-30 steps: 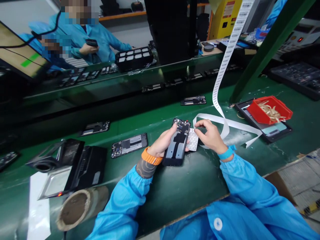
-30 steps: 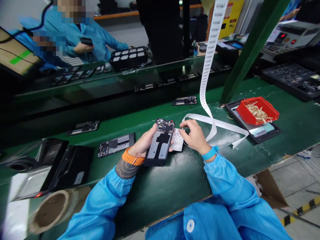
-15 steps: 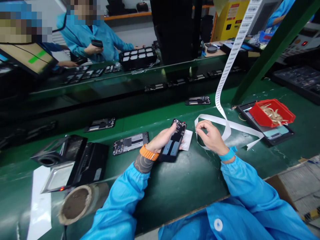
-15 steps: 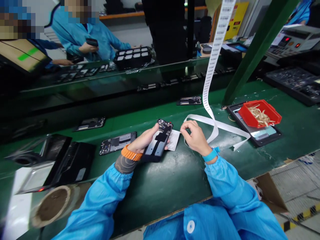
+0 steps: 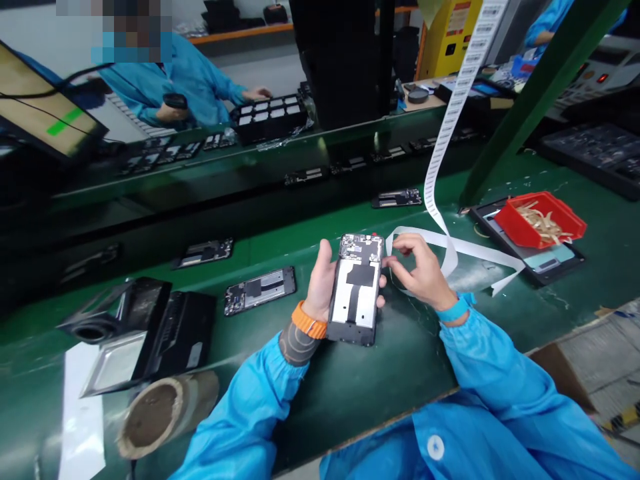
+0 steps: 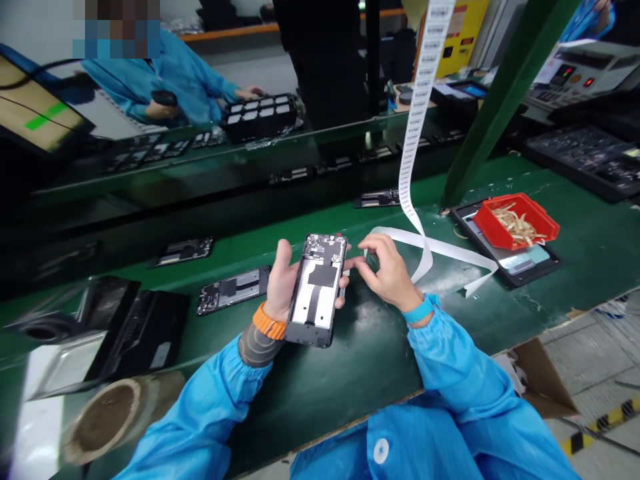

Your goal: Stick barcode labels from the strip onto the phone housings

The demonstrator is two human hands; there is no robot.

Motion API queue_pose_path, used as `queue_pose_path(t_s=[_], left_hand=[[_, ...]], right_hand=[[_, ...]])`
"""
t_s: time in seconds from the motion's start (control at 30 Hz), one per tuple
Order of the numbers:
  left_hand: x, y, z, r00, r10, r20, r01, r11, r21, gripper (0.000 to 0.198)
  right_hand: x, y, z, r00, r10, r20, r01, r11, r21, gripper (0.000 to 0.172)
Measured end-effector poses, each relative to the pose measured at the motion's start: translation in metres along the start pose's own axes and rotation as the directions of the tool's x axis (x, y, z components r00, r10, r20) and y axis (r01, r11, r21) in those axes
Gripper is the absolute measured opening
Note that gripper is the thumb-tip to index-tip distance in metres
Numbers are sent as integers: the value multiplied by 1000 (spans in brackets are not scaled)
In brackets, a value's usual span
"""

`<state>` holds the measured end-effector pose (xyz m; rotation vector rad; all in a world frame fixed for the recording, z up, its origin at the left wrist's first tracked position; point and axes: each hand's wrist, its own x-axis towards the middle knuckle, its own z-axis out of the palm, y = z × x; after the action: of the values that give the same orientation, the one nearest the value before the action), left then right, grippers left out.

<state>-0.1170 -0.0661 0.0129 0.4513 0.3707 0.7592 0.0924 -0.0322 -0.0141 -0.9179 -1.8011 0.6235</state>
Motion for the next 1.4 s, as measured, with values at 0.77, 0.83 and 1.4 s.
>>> queue_pose_path(t_s=[0.77,0.83,1.4], left_hand=[[30,-34,20,831,155,-534,-42,975,217,43],[31,-37,22,831,134,-540,-18,977,215,45],[30,-34,26,803,210,-558,64,901,430,46]], right_hand=[[-8,-31,8,798,272,537,-506,788,352,28],[-7,-33,9,787,276,552,-507,798,325,28],[-5,-36,4,761,259,594,-481,840,250,37]])
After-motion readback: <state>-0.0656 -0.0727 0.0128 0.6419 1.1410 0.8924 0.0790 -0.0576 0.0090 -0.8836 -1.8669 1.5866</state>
